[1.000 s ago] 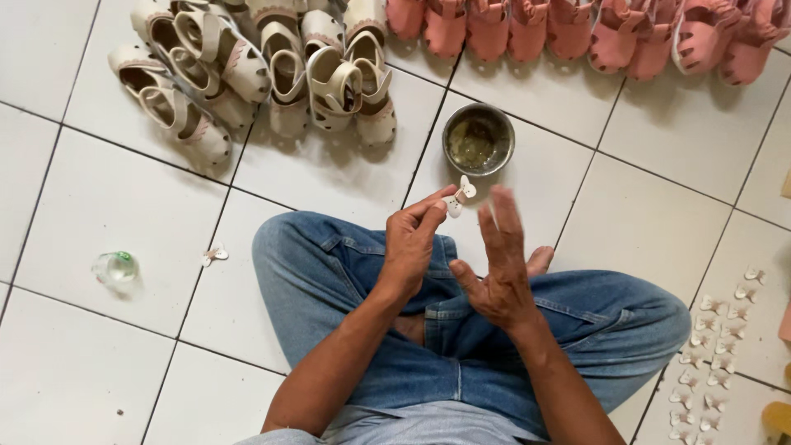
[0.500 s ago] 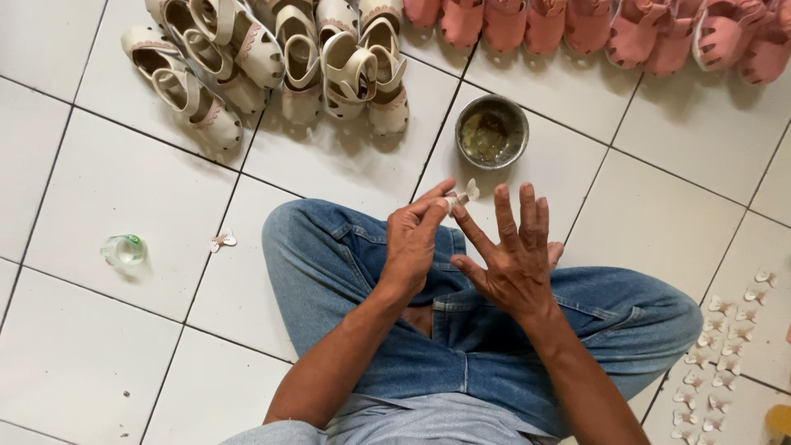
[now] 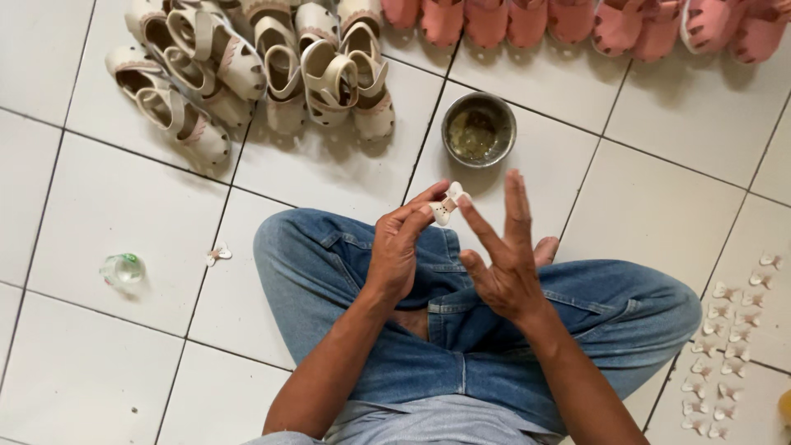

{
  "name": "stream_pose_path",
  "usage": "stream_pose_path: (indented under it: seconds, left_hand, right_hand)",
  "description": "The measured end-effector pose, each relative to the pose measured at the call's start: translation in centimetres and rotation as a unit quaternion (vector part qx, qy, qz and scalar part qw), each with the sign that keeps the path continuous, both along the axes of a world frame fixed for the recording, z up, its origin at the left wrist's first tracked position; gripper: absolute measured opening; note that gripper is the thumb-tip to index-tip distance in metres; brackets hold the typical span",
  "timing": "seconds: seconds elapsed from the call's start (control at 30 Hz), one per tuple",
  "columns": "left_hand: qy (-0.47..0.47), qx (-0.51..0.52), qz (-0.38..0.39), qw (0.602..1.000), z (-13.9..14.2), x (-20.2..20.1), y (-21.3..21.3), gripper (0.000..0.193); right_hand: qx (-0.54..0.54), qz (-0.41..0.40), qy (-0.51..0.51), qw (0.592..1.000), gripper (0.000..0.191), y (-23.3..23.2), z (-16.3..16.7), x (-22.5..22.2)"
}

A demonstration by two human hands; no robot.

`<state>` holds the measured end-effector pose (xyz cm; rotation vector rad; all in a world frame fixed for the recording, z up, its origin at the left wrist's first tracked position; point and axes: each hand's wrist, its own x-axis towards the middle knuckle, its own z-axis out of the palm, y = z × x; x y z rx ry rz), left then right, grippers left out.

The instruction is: The person sits cross-legged on the tiled floor and assembles small white bow-shaped decorations, dipping pieces into a metal bowl of liquid and pressing them into shape by hand. Finished pieces are laid in rows on the floor beside rows of children's clogs.

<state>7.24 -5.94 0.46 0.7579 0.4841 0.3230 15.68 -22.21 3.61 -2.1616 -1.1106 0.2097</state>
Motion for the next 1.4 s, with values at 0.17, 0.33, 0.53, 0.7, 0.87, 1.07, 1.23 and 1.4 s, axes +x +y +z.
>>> stream_pose_path:
  seconds: [0.17,0.33,0.53,0.7,0.87,1.07,1.23,1.4]
  left_hand:
    - [-0.028,0.021,-0.012,0.999,0.4,-0.7,0.7,0.031]
    - [-0.038,0.044,-0.030,0.998,0.3,-0.9,0.3,0.029]
    - [-0.022,0.033,-0.032,0.999,0.1,-1.5,0.2,0.033]
    - [-0.004,0.035,0.015,0.999,-1.2,-2.5,1.7,0.031]
    - [0.021,0.051,0.024,0.998,-2.2,-4.0,2.4,0.026]
    - [0.021,0.053,0.055,0.997,-2.1,-5.3,3.0,0.023]
    - [0.017,0.026,0.068,0.997,-2.0,-5.2,2.9,0.021]
    - [-0.002,0.059,0.055,0.997,-1.8,-4.9,2.2,0.021]
  right_hand:
    - [0.023,-0.024,0.019,0.999,0.061,-0.5,0.4,-0.4]
    - [0.034,-0.040,0.062,0.997,0.068,-0.5,1.0,-1.0]
    - [0.053,0.017,0.034,0.998,0.060,-0.2,-0.2,-0.9]
    - [-0.042,-0.021,-0.022,0.999,0.059,-1.6,-2.4,2.6]
    - [-0.191,-0.052,-0.127,0.972,0.061,2.1,-8.3,10.0]
    - [-0.248,-0.013,-0.126,0.960,0.054,4.2,-11.6,12.5]
    - [-0.219,-0.041,-0.096,0.970,0.038,2.7,-8.1,11.2]
    - [0.010,0.002,0.097,0.995,0.032,1.4,-1.1,4.1]
